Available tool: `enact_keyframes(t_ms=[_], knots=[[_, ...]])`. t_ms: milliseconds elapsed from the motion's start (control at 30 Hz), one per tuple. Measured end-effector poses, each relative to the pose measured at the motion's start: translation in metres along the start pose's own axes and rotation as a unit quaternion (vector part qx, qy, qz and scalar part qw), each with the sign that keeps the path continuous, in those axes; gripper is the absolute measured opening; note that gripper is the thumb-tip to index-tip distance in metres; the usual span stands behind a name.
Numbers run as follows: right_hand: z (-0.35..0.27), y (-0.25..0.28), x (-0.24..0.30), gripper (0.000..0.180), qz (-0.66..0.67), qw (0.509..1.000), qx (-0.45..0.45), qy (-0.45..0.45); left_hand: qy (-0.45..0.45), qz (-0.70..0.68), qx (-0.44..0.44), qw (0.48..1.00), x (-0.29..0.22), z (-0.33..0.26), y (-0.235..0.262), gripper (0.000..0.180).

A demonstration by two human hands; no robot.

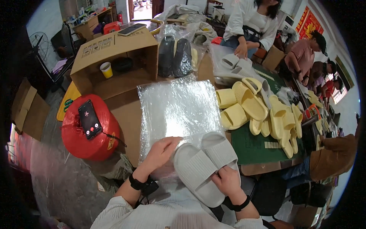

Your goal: Packaging various colored slippers into plastic bags at a manufacturing facility.

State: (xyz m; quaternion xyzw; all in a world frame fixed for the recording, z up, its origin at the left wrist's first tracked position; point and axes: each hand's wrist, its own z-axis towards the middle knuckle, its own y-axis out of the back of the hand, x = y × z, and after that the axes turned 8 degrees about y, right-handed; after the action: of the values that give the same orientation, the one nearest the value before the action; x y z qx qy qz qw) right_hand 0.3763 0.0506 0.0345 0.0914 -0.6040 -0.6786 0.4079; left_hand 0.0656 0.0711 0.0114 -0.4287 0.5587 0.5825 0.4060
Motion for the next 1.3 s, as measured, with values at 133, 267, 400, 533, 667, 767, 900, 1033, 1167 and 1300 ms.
enact_keyframes(t_ms=[133, 267, 400, 533, 667, 767, 900, 1033, 1167, 1300], knots=[[0.003, 0.004, 0.019, 0.024, -0.034, 0.998, 0.050, -0.003, -0.095, 0.140, 0.050, 0.984, 0.002, -0.009, -0.004, 0.040], [0.012, 0.000, 0.023, 0.023, -0.023, 0.999, 0.017, -0.019, -0.155, 0.278, 0.056, 0.946, -0.007, -0.019, -0.013, 0.041], [0.018, -0.004, 0.034, 0.023, -0.023, 0.999, 0.045, -0.006, -0.214, 0.238, 0.116, 0.940, -0.009, -0.022, -0.017, 0.042], [0.036, -0.015, 0.026, 0.024, 0.009, 0.999, 0.022, -0.025, -0.251, 0.167, 0.156, 0.941, -0.017, -0.024, -0.014, 0.042], [0.051, -0.035, 0.015, 0.016, -0.028, 1.000, -0.006, 0.003, -0.288, 0.129, 0.188, 0.930, -0.028, -0.025, -0.012, 0.045], [0.084, -0.048, 0.019, 0.013, -0.004, 1.000, 0.000, 0.029, -0.305, 0.137, 0.193, 0.922, -0.031, -0.026, -0.009, 0.045], [0.130, -0.072, 0.010, 0.022, 0.018, 0.992, -0.118, 0.029, -0.327, 0.105, 0.213, 0.915, -0.034, -0.027, -0.004, 0.043], [0.182, -0.093, 0.005, 0.027, -0.116, 0.981, -0.111, 0.112, -0.295, 0.084, 0.234, 0.923, -0.033, -0.032, 0.009, 0.041], [0.200, -0.131, -0.012, 0.028, 0.118, 0.967, -0.214, -0.075, -0.280, 0.094, 0.216, 0.931, -0.032, -0.036, 0.025, 0.037], [0.158, -0.089, 0.052, 0.055, 0.057, 0.989, -0.137, 0.008, -0.243, 0.077, 0.090, 0.963, 0.001, -0.053, 0.057, 0.031]])
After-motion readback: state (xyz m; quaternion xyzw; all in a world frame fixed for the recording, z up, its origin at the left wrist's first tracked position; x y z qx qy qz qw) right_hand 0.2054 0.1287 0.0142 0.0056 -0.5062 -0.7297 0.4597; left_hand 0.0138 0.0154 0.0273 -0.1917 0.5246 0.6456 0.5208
